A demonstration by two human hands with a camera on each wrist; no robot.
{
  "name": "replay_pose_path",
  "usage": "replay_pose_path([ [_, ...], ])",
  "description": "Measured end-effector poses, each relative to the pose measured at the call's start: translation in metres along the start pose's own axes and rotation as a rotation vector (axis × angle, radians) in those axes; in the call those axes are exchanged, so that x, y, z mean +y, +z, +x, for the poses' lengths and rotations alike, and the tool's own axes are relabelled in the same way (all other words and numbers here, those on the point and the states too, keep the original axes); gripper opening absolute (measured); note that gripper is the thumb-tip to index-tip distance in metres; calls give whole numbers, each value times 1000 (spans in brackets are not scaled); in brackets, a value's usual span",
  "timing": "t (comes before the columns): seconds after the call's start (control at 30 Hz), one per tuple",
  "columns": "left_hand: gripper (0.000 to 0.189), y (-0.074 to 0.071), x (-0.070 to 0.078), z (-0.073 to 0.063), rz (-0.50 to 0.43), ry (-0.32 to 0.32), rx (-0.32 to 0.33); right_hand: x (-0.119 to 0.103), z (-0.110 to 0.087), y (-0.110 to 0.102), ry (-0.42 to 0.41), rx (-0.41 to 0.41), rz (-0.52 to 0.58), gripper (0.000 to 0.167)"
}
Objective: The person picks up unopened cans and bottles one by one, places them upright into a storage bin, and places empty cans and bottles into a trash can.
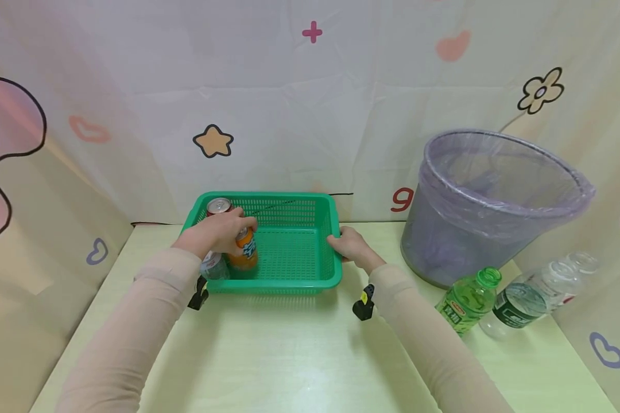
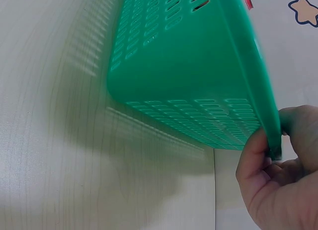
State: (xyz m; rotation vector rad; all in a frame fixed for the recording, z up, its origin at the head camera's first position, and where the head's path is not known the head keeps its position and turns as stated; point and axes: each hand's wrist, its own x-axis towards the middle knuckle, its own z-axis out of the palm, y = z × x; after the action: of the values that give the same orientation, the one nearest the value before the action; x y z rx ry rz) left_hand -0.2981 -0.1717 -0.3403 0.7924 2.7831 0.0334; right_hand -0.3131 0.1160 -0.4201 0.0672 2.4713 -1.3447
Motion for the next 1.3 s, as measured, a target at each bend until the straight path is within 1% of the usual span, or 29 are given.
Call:
replay_pose_path([
  [0.13,45,6,-3,3,23,-3,1,0,1,0,-11,2,0,39],
  [0.27,45,11,-1,9,35,-6,-18,1,0,0,-8,0,-3,39],
  [0.43,44,16,2,16,4,-2,-36,1,-1,0,1,7,-4,39],
  [0.67,47,23,1,22,-31,-48,-54,1,-2,2,0,-5,3,40],
  [0.87,47,24,-1,24,-41,-80,-42,1,1,1,-8,7,-11,40],
  [1.07,47,25,-2,29,-46,-89,-35,0,2,0,-9,10,-12,40],
  [1.3,49,24,1,34,-43,-106,-35,0,1,2,-14,11,-10,39],
])
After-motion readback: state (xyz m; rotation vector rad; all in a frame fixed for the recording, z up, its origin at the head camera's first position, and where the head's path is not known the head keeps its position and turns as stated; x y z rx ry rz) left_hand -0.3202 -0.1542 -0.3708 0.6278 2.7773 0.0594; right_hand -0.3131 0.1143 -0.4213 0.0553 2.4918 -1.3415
